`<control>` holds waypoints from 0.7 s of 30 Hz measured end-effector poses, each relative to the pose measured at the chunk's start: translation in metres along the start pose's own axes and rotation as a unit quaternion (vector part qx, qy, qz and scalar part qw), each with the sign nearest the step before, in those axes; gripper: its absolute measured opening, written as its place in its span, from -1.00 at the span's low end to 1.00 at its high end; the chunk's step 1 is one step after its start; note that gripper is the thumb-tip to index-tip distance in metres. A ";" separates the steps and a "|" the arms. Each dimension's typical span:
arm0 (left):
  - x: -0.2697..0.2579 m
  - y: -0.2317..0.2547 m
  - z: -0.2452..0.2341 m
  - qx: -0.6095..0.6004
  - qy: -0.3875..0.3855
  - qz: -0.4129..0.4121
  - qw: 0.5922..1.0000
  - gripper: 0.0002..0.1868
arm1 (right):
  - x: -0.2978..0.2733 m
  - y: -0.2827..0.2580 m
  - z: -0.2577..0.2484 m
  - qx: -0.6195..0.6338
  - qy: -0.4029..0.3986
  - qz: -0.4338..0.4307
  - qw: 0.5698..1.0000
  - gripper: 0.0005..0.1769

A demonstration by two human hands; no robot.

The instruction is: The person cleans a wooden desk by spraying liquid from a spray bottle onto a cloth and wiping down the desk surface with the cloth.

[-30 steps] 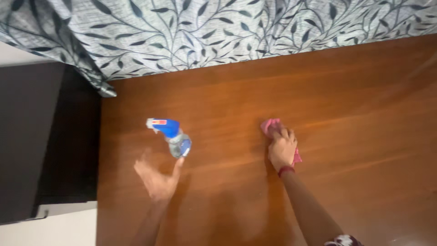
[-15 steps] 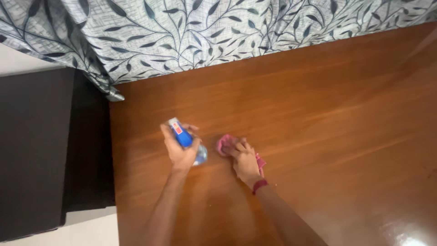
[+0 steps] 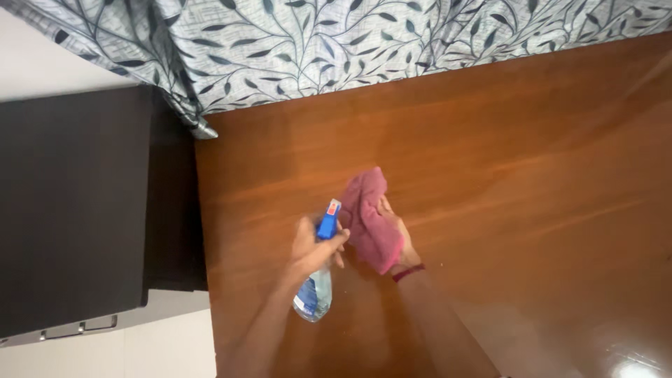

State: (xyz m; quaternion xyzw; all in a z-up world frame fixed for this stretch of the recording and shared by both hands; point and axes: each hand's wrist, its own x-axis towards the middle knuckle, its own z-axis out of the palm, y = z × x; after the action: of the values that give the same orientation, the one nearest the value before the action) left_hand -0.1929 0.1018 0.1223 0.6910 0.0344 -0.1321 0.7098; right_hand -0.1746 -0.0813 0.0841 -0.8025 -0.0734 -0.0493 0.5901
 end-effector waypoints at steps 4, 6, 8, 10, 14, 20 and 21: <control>0.000 0.011 0.004 0.071 0.017 -0.015 0.997 -0.74 | 0.014 -0.023 0.016 -0.137 -0.009 -0.109 0.985 -0.57; 0.003 0.015 0.004 0.073 0.015 -0.024 0.997 -0.76 | 0.020 -0.032 0.023 0.076 -0.017 0.003 0.997 -0.56; 0.006 0.018 0.001 0.076 0.013 -0.033 0.996 -0.78 | 0.027 -0.037 0.027 0.355 -0.034 0.112 0.927 -0.54; 0.010 0.019 -0.002 0.095 -0.001 -0.016 0.995 -0.80 | 0.039 -0.036 0.022 0.028 -0.023 -0.094 0.995 -0.50; 0.017 0.013 -0.006 0.060 0.005 -0.018 0.998 -0.79 | 0.047 -0.016 0.025 -0.217 0.000 -0.341 0.915 -0.50; 0.021 0.019 -0.011 0.051 0.004 0.008 0.999 -0.80 | 0.082 0.023 0.069 0.402 0.029 0.176 0.898 -0.50; 0.021 0.021 -0.011 0.065 0.031 -0.002 0.997 -0.80 | 0.080 0.021 0.066 0.402 0.028 0.177 0.898 -0.50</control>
State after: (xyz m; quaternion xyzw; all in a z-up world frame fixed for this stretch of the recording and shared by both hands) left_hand -0.1663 0.1096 0.1373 0.7397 0.0490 -0.1142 0.6614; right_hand -0.0924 -0.0194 0.0577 -0.4954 0.0728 0.0669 0.8630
